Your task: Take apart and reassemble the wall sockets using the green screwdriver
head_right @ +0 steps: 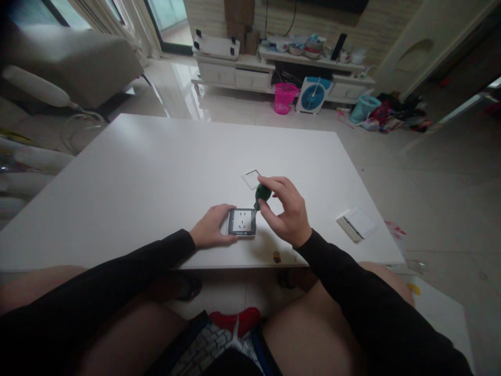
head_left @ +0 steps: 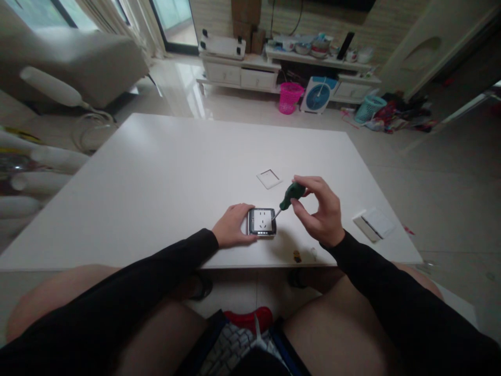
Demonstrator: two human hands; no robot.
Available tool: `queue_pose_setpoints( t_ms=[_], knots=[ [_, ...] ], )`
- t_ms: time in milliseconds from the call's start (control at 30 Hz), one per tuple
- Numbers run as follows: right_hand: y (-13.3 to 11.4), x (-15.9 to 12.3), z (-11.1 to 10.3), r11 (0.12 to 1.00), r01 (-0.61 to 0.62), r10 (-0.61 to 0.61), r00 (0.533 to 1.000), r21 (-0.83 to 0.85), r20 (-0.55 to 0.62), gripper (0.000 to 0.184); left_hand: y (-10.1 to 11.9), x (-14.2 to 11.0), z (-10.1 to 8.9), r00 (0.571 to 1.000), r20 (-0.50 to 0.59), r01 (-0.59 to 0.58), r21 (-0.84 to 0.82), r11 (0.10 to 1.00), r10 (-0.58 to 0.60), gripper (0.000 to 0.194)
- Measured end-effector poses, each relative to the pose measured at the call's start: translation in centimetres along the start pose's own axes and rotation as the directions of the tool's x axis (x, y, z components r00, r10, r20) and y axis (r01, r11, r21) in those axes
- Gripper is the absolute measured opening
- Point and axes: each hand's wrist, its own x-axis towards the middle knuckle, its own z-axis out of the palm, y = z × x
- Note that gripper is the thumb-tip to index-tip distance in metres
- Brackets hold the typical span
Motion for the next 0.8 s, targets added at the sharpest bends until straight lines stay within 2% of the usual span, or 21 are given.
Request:
queue_pose_setpoints(
  t_ms=[133, 267, 467, 667, 800],
  knots=[
    [-0.09, -0.04, -0.1, 1.0, -0.024, 0.023, 0.999, 0.021, 0.042, 0.054, 0.01, 0.0, 0.0, 1.0, 0.004, 0.001, 0.006, 1.0, -0.001, 0.088],
    [-0.14, 0.14, -0.1, 0.999, 0.003, -0.003, 1.0, -0.045, 0.004, 0.048, 0.06, 0.08, -0.03, 1.0, 0.008, -0.001, -0.002, 1.0, 0.001, 0.088],
    [-0.17, 0.03, -0.16, 1.0, -0.009, 0.007, 0.999, 0.028, 0.049, 0.061, 0.0, 0.04, -0.01, 1.0, 0.01, 0.003, -0.006, 1.0, -0.003, 0.086],
    [-0.08, 0.06, -0.06, 0.998, 0.021, -0.021, 1.0, -0.064, -0.005, 0.05, 0.18, 0.06, -0.12, 1.0, 0.005, 0.008, -0.015, 1.0, -0.008, 0.086],
    [0.02, -0.12, 0.03, 1.0, 0.019, -0.019, 1.0, -0.011, 0.004, 0.06, 0.25, 0.07, -0.18, 1.0, 0.005, 0.004, -0.007, 1.0, -0.004, 0.085]
  ],
)
